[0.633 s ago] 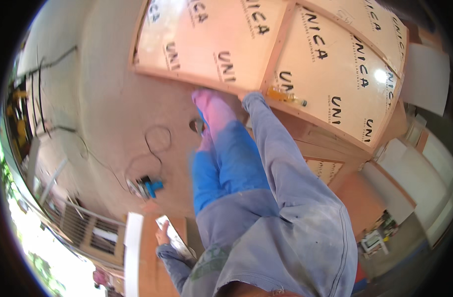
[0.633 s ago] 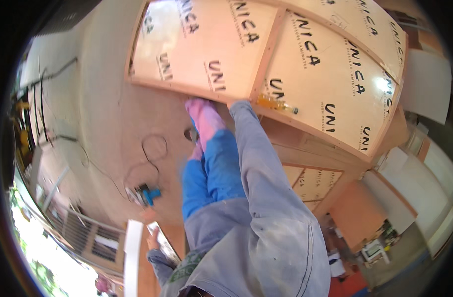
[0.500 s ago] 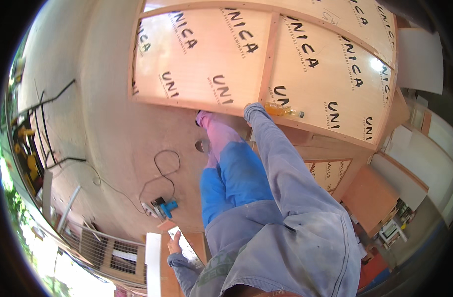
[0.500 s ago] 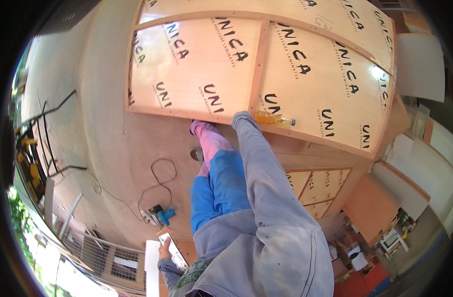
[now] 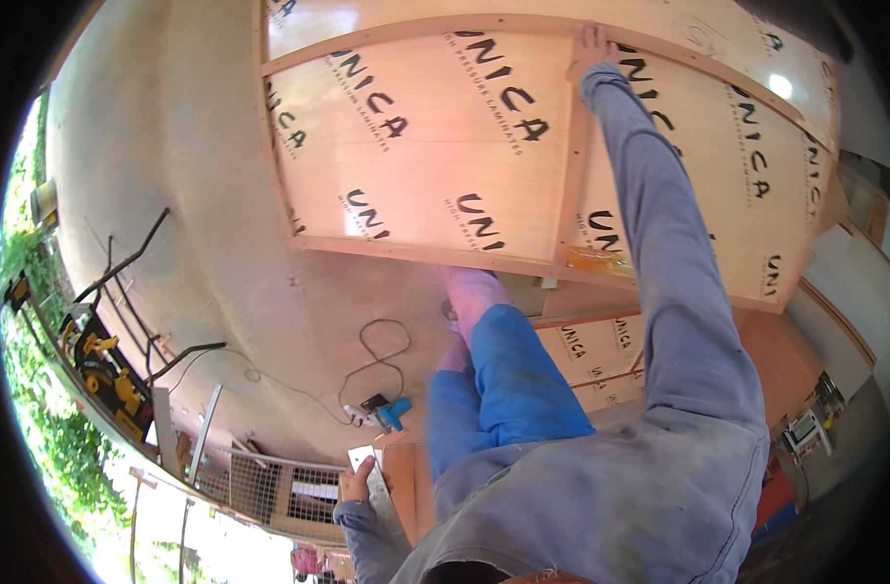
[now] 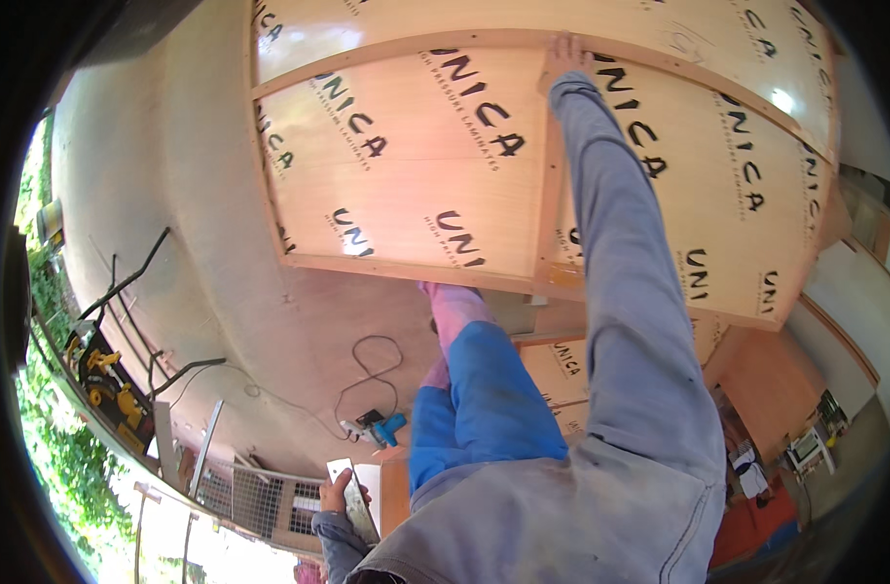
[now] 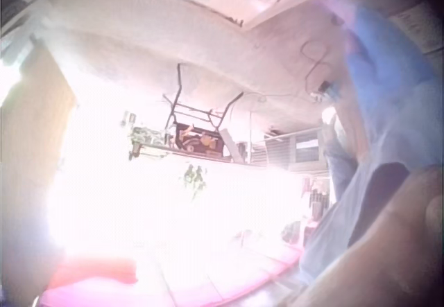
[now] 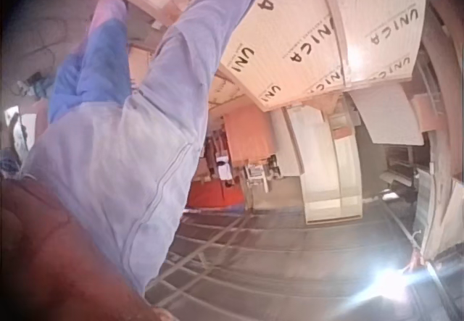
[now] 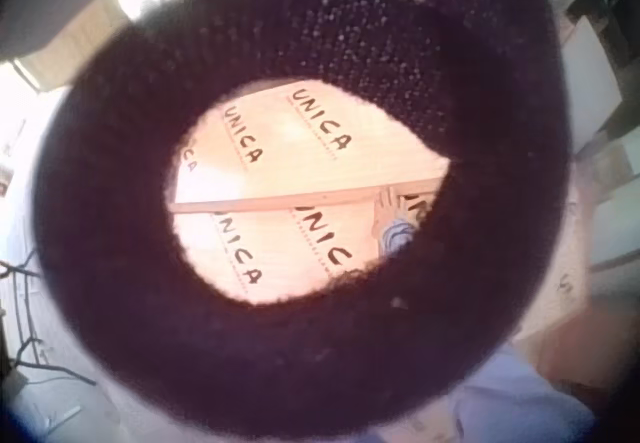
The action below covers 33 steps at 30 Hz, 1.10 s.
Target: The person smooths the edges of a wooden panel with a hand plane, then uses a cordless drill to drive screws into the panel. The work is performed on a large flat wooden piece in a workshop.
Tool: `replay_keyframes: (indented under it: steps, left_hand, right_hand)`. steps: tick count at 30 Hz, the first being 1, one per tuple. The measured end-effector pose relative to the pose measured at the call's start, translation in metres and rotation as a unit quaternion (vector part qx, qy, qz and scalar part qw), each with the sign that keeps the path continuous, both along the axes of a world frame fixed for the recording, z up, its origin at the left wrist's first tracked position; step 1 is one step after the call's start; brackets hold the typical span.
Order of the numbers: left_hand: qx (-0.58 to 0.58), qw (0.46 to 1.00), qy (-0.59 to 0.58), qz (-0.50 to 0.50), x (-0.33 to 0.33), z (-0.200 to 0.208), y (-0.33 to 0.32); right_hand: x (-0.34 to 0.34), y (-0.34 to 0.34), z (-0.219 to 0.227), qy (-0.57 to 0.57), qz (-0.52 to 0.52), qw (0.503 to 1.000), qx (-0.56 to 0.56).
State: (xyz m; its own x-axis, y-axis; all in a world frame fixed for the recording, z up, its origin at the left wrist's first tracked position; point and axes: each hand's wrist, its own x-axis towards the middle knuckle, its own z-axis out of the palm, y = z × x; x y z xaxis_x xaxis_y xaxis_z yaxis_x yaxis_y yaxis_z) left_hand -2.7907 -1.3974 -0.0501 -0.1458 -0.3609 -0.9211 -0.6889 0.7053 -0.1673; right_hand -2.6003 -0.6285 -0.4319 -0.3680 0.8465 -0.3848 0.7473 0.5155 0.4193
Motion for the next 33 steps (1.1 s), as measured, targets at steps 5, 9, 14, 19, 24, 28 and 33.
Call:
replay_keyframes:
  steps: [5, 9, 14, 19, 24, 28, 33]
  left_hand:
    - [0.026, 0.999, -0.019, -0.035, -0.043, -0.006, 0.059]
    - [0.054, 0.996, -0.016, -0.069, -0.070, 0.000, 0.098]
    - [0.127, 0.987, 0.041, -0.084, -0.097, 0.021, 0.130]
    - [0.261, 0.947, 0.183, -0.028, -0.175, 0.062, 0.179]
    - [0.370, 0.871, 0.285, 0.152, -0.280, 0.061, 0.217]
    - [0.422, 0.845, 0.252, 0.209, -0.344, -0.008, 0.252]
    - [0.370, 0.920, 0.052, 0.117, -0.406, -0.229, 0.274]
  right_hand:
    - [0.013, -0.009, -0.021, -0.051, -0.016, 0.999, 0.008]
    - [-0.002, -0.019, 0.006, -0.046, -0.066, 0.995, -0.055]
    - [-0.015, -0.006, 0.011, -0.078, -0.076, 0.986, -0.123]
    - [-0.006, -0.030, -0.015, -0.023, -0.039, 0.990, -0.135]
    - [-0.046, -0.161, -0.074, 0.066, 0.072, 0.962, -0.253]
    - [-0.154, -0.268, -0.048, 0.136, 0.001, 0.932, -0.336]
    - [-0.254, -0.327, -0.087, 0.208, 0.003, 0.934, -0.292]
